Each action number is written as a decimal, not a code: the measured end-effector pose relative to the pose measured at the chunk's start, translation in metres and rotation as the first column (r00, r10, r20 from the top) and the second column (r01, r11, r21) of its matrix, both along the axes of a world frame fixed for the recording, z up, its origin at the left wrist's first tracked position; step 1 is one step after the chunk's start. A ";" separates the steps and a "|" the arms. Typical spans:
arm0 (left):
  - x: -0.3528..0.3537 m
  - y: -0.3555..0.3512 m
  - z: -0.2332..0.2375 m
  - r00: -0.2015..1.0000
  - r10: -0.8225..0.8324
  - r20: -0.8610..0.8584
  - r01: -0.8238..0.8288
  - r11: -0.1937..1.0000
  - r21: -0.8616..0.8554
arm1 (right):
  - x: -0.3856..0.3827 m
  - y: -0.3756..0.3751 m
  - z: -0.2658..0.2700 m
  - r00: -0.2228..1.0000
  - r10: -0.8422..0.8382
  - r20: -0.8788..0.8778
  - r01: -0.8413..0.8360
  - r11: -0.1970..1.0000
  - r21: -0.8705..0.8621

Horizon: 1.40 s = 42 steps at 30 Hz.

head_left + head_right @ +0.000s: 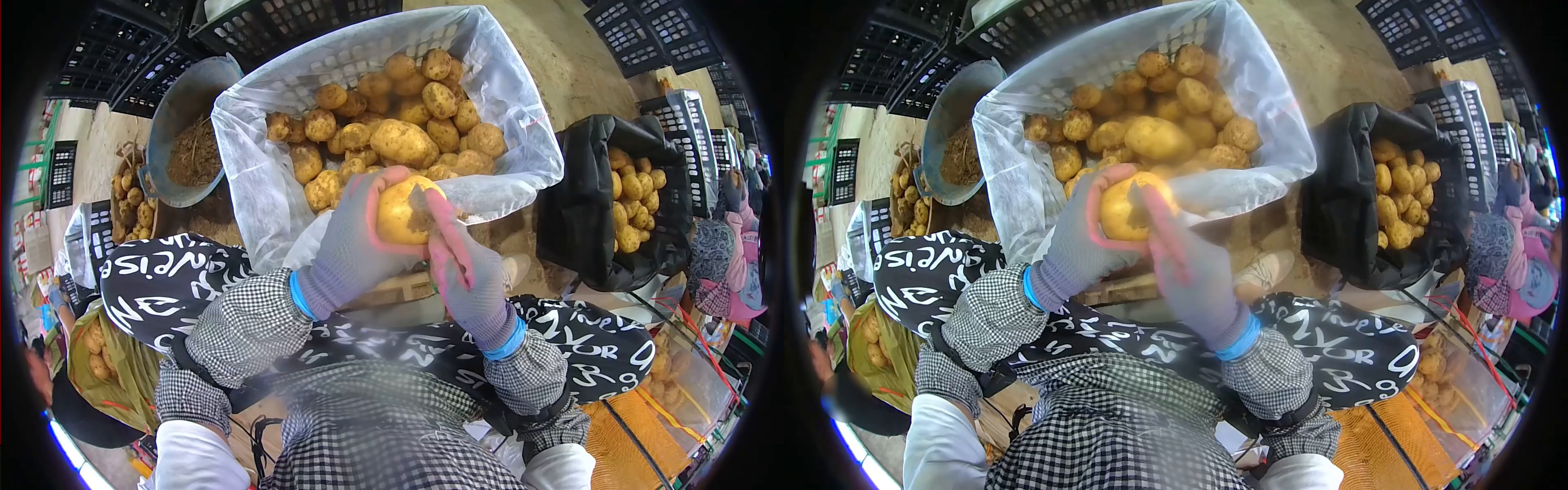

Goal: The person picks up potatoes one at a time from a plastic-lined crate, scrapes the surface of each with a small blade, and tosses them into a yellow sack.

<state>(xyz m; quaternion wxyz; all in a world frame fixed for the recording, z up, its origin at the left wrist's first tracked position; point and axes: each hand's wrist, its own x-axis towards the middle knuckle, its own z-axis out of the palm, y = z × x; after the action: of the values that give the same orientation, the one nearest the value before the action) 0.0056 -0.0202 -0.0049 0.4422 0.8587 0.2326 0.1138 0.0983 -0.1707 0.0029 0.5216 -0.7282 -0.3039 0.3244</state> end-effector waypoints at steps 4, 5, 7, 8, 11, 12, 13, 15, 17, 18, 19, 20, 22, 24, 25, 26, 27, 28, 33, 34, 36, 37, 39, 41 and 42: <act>-0.001 0.004 -0.003 0.999 -0.036 -0.033 0.034 0.998 -0.058 | 0.004 0.000 0.005 0.975 0.171 0.142 -0.176 0.984 0.019; 0.000 0.003 -0.002 0.999 -0.014 -0.052 0.007 0.992 -0.124 | 0.006 -0.001 0.005 0.956 0.220 0.192 -0.228 0.974 0.016; 0.002 0.003 0.002 0.995 0.027 -0.095 -0.050 0.967 -0.251 | 0.006 -0.006 -0.008 0.998 0.024 0.058 -0.031 0.992 0.119; 0.003 0.004 0.004 0.996 0.035 -0.081 -0.056 0.958 -0.280 | 0.008 -0.008 -0.012 0.998 -0.069 -0.015 0.070 0.985 0.160; 0.003 0.005 0.006 1.000 0.023 -0.003 -0.023 0.947 -0.319 | 0.025 -0.008 -0.010 0.882 -0.295 -0.368 0.340 0.938 0.062; 0.001 0.006 0.003 0.999 -0.007 0.045 0.020 0.954 -0.298 | 0.027 -0.009 -0.009 0.884 -0.273 -0.380 0.315 0.948 0.051; -0.001 0.007 0.002 0.995 -0.039 0.092 0.063 0.959 -0.276 | 0.027 -0.007 -0.007 0.859 -0.191 -0.474 0.240 0.970 0.044; -0.001 0.013 0.002 0.952 -0.220 0.213 0.285 0.890 -0.355 | 0.025 -0.003 -0.003 0.762 -0.033 -0.647 0.089 0.995 0.054; -0.001 0.017 0.004 0.929 -0.248 0.275 0.357 0.796 -0.489 | 0.024 -0.002 -0.003 0.720 0.004 -0.694 0.140 0.978 0.152; 0.000 0.018 0.005 0.944 -0.191 0.269 0.318 0.745 -0.587 | 0.023 -0.003 -0.007 0.763 0.011 -0.646 0.165 0.963 0.212; 0.000 0.018 0.006 0.957 -0.132 0.257 0.276 0.682 -0.677 | 0.023 -0.003 -0.012 0.805 0.016 -0.594 0.183 0.945 0.272; 0.001 0.013 0.006 0.960 -0.095 0.263 0.263 0.628 -0.732 | 0.021 -0.004 -0.018 0.845 0.009 -0.534 0.174 0.940 0.293; 0.003 0.003 0.006 0.965 -0.022 0.263 0.237 0.511 -0.826 | 0.020 -0.003 -0.027 0.912 -0.003 -0.410 0.155 0.929 0.337; 0.001 0.007 -0.001 0.975 -0.080 0.208 0.211 0.636 -0.743 | 0.019 -0.007 -0.026 0.937 -0.033 -0.349 0.137 0.951 0.278; 0.001 0.010 -0.006 0.978 -0.108 0.181 0.205 0.691 -0.693 | 0.020 -0.009 -0.023 0.948 -0.050 -0.314 0.132 0.960 0.247; 0.002 0.014 -0.010 0.986 -0.059 0.157 0.156 0.667 -0.729 | 0.024 -0.012 -0.016 0.910 -0.124 -0.395 0.220 0.953 0.208; 0.005 0.020 -0.015 0.991 -0.008 0.132 0.106 0.640 -0.761 | 0.029 -0.013 0.000 0.861 -0.194 -0.469 0.301 0.939 0.164; 0.008 0.027 -0.021 0.993 0.044 0.106 0.057 0.613 -0.788 | 0.035 -0.014 0.009 0.803 -0.258 -0.538 0.374 0.920 0.118; 0.046 0.077 -0.084 0.973 0.154 -0.174 -0.230 0.732 -0.642 | 0.124 -0.074 0.002 0.477 -0.487 -0.732 0.861 0.427 0.277; 0.062 0.081 -0.090 0.959 0.142 -0.246 -0.269 0.732 -0.626 | 0.143 -0.090 -0.009 0.490 -0.496 -0.717 0.871 0.299 0.389; 0.110 0.076 -0.094 0.947 0.136 -0.291 -0.293 0.735 -0.612 | 0.153 -0.113 -0.007 0.557 -0.455 -0.695 0.831 0.304 0.467; 0.138 0.074 -0.109 0.929 0.200 -0.311 -0.359 0.693 -0.626 | 0.152 -0.117 -0.001 0.586 -0.457 -0.669 0.810 0.306 0.501; 0.192 0.077 -0.155 0.903 0.259 -0.342 -0.428 0.602 -0.674 | 0.136 -0.100 0.020 0.638 -0.578 -0.509 0.769 0.444 0.460; 0.232 0.105 -0.239 0.932 0.197 -0.303 -0.362 0.520 -0.774 | 0.122 -0.083 0.029 0.667 -0.598 -0.444 0.745 0.535 0.398; 0.242 0.114 -0.268 0.948 0.155 -0.279 -0.318 0.502 -0.804 | 0.118 -0.078 0.031 0.670 -0.572 -0.472 0.740 0.564 0.367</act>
<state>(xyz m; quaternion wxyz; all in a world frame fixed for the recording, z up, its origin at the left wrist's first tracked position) 0.2476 0.0938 -0.2726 0.7580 0.5061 0.4107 -0.0259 0.2159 -0.2488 0.0340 0.8237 -0.5557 -0.0011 0.1127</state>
